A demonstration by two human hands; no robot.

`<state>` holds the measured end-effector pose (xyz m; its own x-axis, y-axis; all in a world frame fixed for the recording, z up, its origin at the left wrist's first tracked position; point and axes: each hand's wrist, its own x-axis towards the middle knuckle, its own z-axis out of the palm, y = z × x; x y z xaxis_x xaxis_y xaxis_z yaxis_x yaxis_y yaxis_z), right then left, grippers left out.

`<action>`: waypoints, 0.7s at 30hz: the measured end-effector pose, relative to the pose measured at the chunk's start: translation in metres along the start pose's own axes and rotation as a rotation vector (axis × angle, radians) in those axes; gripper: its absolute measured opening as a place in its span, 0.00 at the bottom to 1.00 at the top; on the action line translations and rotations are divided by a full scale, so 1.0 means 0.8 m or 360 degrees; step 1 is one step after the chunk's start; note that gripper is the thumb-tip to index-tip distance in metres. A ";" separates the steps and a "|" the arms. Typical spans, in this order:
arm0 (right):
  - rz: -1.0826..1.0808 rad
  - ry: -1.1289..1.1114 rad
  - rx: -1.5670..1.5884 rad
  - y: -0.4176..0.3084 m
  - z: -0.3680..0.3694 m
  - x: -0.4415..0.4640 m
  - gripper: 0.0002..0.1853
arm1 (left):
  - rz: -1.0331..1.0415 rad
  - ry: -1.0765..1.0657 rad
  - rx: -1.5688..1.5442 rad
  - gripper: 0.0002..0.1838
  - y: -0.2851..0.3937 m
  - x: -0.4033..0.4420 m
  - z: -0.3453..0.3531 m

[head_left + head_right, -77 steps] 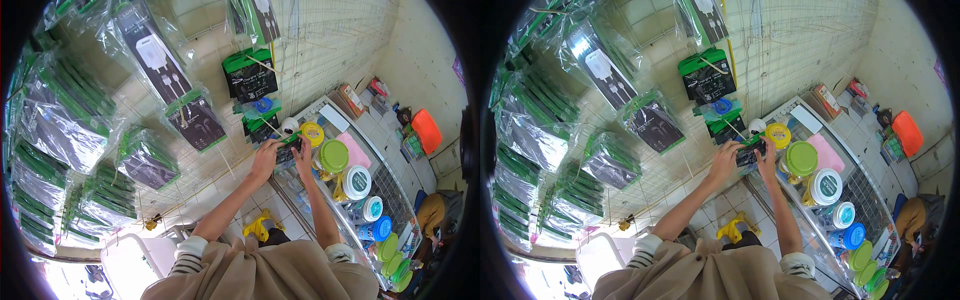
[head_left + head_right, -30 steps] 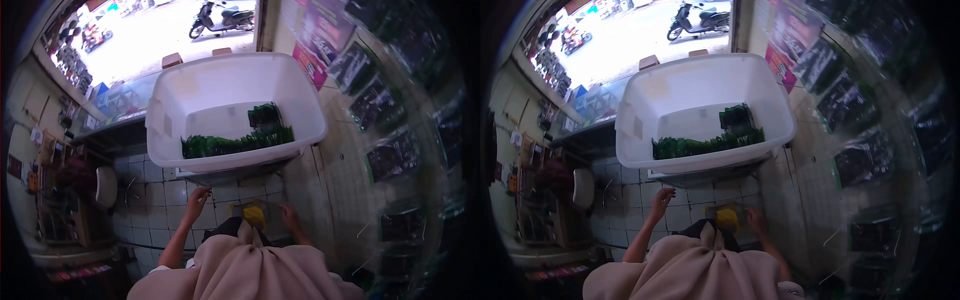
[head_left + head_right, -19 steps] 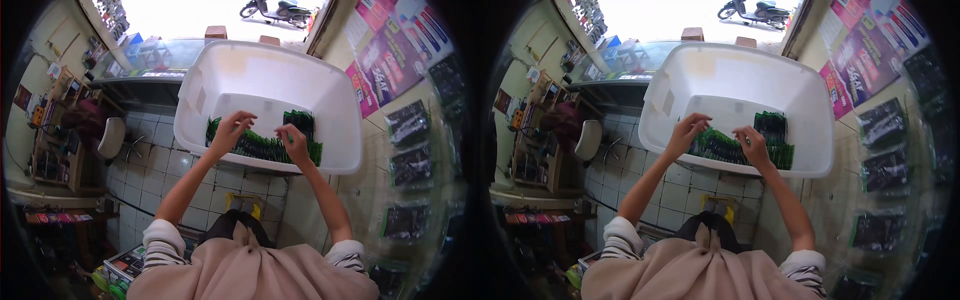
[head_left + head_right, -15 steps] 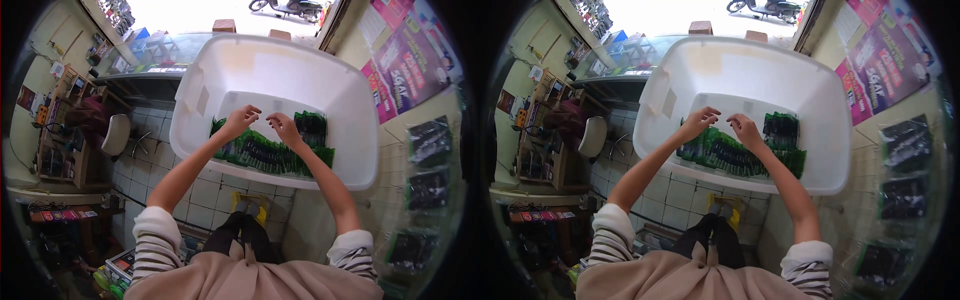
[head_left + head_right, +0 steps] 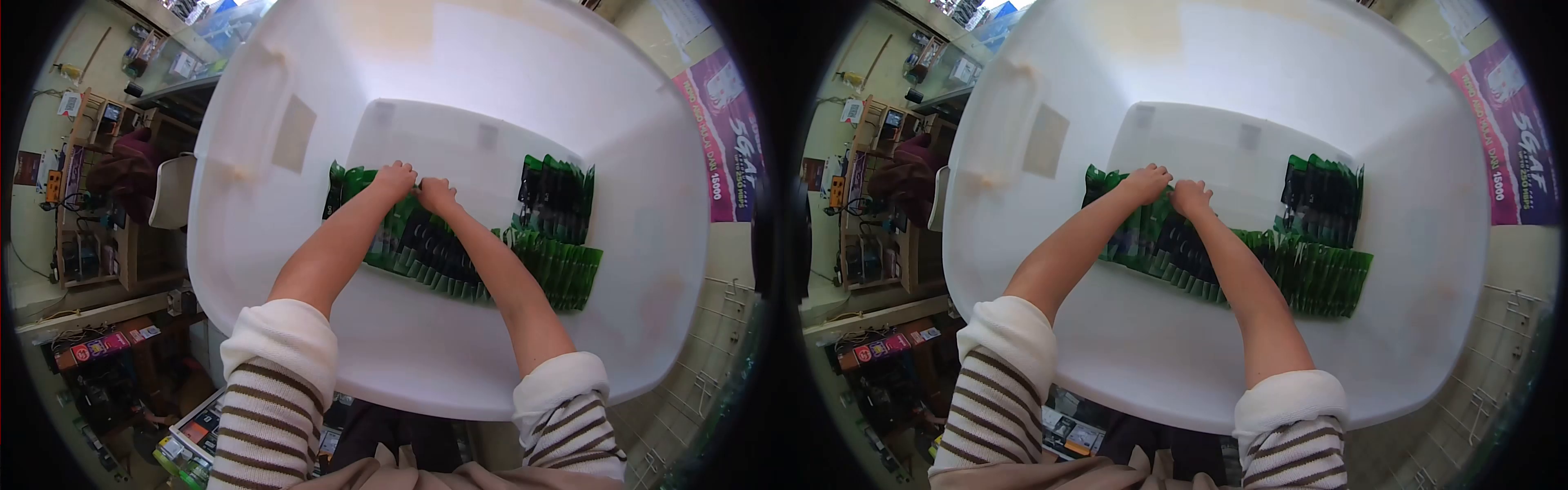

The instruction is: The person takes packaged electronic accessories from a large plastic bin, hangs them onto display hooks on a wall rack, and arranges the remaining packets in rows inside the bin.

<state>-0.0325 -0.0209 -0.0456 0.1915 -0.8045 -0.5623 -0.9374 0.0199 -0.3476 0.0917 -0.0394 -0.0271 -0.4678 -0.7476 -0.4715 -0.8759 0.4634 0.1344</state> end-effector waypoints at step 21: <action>-0.0759 0.1541 0.1004 -0.028 -0.307 -0.400 0.04 | 0.0634 0.1228 -0.0890 0.08 0.154 -0.260 -0.342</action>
<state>-0.1441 0.0902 0.3265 -0.0699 -0.9103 0.4079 -0.4794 -0.3279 -0.8140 0.0491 0.0429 0.3257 -0.5115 -0.7817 0.3569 -0.4782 0.6040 0.6376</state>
